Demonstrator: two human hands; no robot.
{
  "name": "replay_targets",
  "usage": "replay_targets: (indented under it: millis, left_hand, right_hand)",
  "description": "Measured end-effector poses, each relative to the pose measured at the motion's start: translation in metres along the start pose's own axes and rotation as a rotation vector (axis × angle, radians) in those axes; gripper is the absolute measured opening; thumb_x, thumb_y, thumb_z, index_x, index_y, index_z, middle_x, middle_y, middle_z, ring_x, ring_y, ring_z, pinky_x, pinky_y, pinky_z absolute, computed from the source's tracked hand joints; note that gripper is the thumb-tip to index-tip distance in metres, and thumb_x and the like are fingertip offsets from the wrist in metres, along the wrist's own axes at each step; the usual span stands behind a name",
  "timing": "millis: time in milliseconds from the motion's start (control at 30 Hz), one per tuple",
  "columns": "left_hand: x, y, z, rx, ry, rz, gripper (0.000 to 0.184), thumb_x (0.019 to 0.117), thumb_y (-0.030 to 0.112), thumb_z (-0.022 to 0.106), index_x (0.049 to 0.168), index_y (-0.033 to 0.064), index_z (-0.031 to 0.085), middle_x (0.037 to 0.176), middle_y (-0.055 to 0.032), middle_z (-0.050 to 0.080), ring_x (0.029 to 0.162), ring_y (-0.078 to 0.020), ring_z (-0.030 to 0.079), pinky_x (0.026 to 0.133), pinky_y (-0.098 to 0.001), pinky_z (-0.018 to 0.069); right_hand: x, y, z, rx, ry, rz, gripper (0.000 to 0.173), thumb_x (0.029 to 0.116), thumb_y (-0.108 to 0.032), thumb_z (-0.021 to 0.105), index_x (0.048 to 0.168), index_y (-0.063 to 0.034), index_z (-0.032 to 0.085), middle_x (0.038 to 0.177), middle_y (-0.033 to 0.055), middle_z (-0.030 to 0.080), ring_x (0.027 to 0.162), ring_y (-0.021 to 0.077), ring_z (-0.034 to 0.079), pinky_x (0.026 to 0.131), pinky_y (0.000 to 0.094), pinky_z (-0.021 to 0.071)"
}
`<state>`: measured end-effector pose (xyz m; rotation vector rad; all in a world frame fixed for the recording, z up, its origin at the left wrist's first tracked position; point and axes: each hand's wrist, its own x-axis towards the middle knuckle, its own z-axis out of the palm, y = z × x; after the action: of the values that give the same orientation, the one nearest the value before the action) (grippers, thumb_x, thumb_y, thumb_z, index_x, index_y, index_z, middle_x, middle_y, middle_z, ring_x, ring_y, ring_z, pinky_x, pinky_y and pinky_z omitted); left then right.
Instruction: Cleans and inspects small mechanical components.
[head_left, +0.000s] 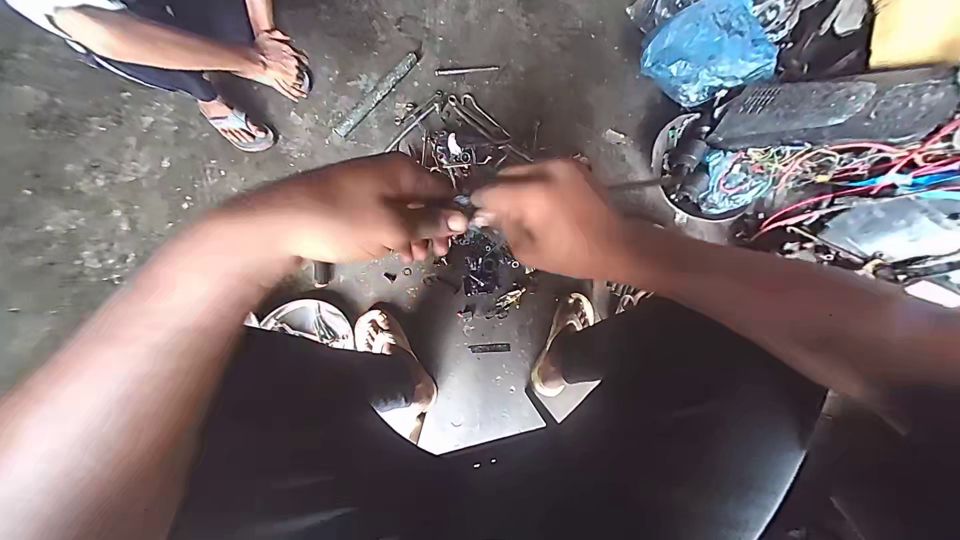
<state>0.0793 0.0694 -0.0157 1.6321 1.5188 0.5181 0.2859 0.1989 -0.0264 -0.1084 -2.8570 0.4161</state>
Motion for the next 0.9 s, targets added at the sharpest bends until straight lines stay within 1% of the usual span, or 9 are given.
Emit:
replay_targets:
  millis: [100,233,333,400,500,600,733,800,900]
  left_hand:
    - [-0.005,-0.014,-0.01,-0.387,-0.284,-0.058,0.036,0.1079,0.024,0.039,0.102,0.0081,0.071,0.095,-0.0085,0.076,0.075,-0.016,0.072,0.064,-0.0265,0.0593]
    - [0.002,-0.019,0.001,-0.487,-0.233,-0.004,0.023,0.1012,0.016,0.053,0.089,0.0068,0.071,0.083,-0.0066,0.073,0.068,-0.0104,0.068,0.06,-0.0218,0.0568]
    - [-0.003,-0.004,0.018,0.002,0.236,0.124,0.009,0.0915,0.024,0.074,0.093,0.0172,0.079,0.078,0.0034,0.074,0.066,-0.0049,0.066,0.06,-0.0257,0.0549]
    - [-0.002,0.007,0.033,0.491,0.523,0.218,0.018,0.0964,0.023,0.067,0.108,0.0132,0.078,0.097,-0.0061,0.076,0.09,-0.0206,0.073,0.081,-0.045,0.0577]
    - [0.001,0.01,0.036,0.863,0.684,0.36,0.019,0.1034,0.005,0.052,0.108,0.0018,0.069,0.101,-0.0164,0.072,0.099,-0.0357,0.069,0.088,-0.0487,0.0543]
    - [-0.011,0.006,0.01,0.942,0.862,0.338,0.017,0.1028,0.006,0.055,0.106,0.003,0.071,0.105,-0.0161,0.073,0.102,-0.0344,0.069,0.088,-0.0466,0.0549]
    - [-0.03,-0.007,-0.015,0.297,1.016,0.02,0.023,0.0871,0.021,0.082,0.107,0.0128,0.074,0.096,-0.0022,0.076,0.083,-0.0134,0.071,0.075,-0.0389,0.0583]
    - [-0.034,-0.012,-0.013,-0.195,0.878,-0.007,0.021,0.0904,0.01,0.076,0.11,0.0116,0.072,0.092,-0.0028,0.074,0.07,-0.0119,0.068,0.063,-0.031,0.0585]
    - [-0.028,-0.002,0.0,-0.58,0.67,0.041,0.019,0.0988,0.005,0.061,0.116,0.007,0.066,0.1,-0.0087,0.071,0.08,-0.0177,0.069,0.074,-0.0353,0.0615]
  right_hand:
    - [-0.004,-0.016,0.003,-0.451,0.124,-0.336,0.023,0.1036,-0.006,0.047,0.106,-0.0021,0.07,0.08,0.0135,0.062,0.067,0.0311,0.062,0.051,0.0397,0.0468]
    - [-0.011,-0.015,0.001,-0.458,0.083,-0.314,0.022,0.1022,-0.005,0.047,0.108,-0.0013,0.068,0.082,0.0152,0.063,0.067,0.0331,0.063,0.05,0.042,0.0486]
    - [-0.008,-0.004,-0.001,-0.042,-0.003,-0.01,0.018,0.1008,-0.015,0.055,0.094,-0.0083,0.07,0.074,0.0064,0.06,0.062,0.0235,0.062,0.05,0.0417,0.049]
    - [0.003,0.002,-0.001,0.501,-0.078,0.35,0.025,0.1018,-0.015,0.061,0.08,-0.0085,0.069,0.062,-0.0017,0.056,0.051,0.0088,0.048,0.046,0.0277,0.0368]
    - [0.011,0.002,-0.011,1.198,-0.259,0.785,0.025,0.1081,-0.019,0.051,0.093,-0.0039,0.065,0.061,-0.0027,0.05,0.042,0.002,0.035,0.038,0.0168,0.027]
    - [0.011,0.003,-0.02,1.349,-0.312,0.816,0.027,0.1102,-0.025,0.045,0.095,-0.0095,0.061,0.061,-0.0037,0.045,0.041,0.0009,0.032,0.037,0.0154,0.0272]
    - [0.004,0.014,-0.027,1.328,-0.212,0.695,0.024,0.1077,-0.018,0.051,0.095,-0.0064,0.067,0.061,-0.0023,0.048,0.043,0.0001,0.034,0.039,0.0147,0.0268]
    - [0.005,0.016,-0.03,1.295,-0.187,0.632,0.022,0.1067,-0.017,0.053,0.096,-0.0058,0.069,0.064,-0.0024,0.052,0.046,-0.0003,0.038,0.041,0.0142,0.0301]
    - [0.011,0.014,-0.031,1.236,-0.118,0.483,0.02,0.1034,-0.014,0.057,0.092,-0.0044,0.071,0.067,-0.0005,0.06,0.051,0.0013,0.047,0.047,0.0153,0.0368]
